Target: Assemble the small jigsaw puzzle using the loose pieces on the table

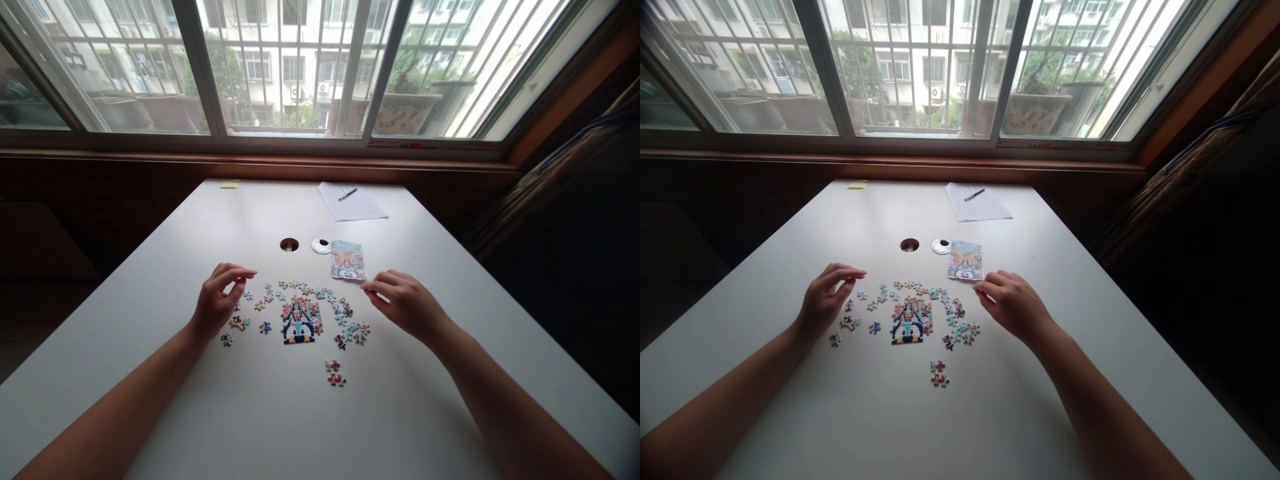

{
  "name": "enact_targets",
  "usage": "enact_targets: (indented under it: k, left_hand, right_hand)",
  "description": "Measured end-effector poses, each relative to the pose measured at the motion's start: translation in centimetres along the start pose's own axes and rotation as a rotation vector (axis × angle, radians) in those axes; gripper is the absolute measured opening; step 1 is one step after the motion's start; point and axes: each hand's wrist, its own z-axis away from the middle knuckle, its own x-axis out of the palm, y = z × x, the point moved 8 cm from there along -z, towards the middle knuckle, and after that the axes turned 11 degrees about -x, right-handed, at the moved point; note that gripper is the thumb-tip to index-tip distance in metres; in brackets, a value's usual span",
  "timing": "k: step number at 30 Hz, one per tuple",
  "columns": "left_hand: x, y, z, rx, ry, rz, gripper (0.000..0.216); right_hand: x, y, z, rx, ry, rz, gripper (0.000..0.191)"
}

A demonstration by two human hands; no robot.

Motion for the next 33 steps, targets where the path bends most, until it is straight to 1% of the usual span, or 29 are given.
enact_targets:
  k: [4, 8, 11, 15, 19, 22, 23, 27, 33]
  left_hand:
    - [0.6, 1.7, 0.5, 0.118, -0.022, -0.051, 0.024]
    - [1.8, 3.1, 1.4, 0.288, -0.094, -0.088, 0.028]
    - [3.0, 3.8, 2.3, 0.391, -0.185, -0.128, 0.033]
    - [4.5, 4.7, 3.8, 0.497, -0.349, -0.212, 0.035]
    - [5.6, 6.1, 5.1, 0.607, -0.472, -0.290, 0.039]
    - [6.1, 6.8, 5.5, 0.639, -0.527, -0.306, 0.039]
    - [6.2, 6.9, 5.6, 0.641, -0.537, -0.306, 0.039]
    - [6.5, 6.8, 5.7, 0.634, -0.581, -0.321, 0.040]
    - [6.9, 6.5, 5.7, 0.614, -0.629, -0.343, 0.042]
  right_hand:
    - [-0.2, 0.3, 0.2, -0.001, -0.013, -0.004, 0.020]
    - [-0.2, 0.4, 0.4, -0.011, -0.034, -0.025, 0.018]
    - [-0.1, 0.4, 0.4, -0.019, -0.055, -0.044, 0.019]
    - [-0.1, -0.2, 0.1, -0.056, -0.065, -0.092, 0.018]
    - [-0.2, -2.3, -0.5, -0.128, -0.078, -0.271, 0.019]
    - [0.0, -4.2, -1.1, -0.155, -0.135, -0.415, 0.014]
    - [0.3, -4.8, -1.2, -0.164, -0.174, -0.451, 0.014]
    - [1.3, -6.2, -1.4, -0.145, -0.272, -0.501, 0.022]
    - [2.2, -6.7, -1.4, -0.151, -0.294, -0.511, 0.019]
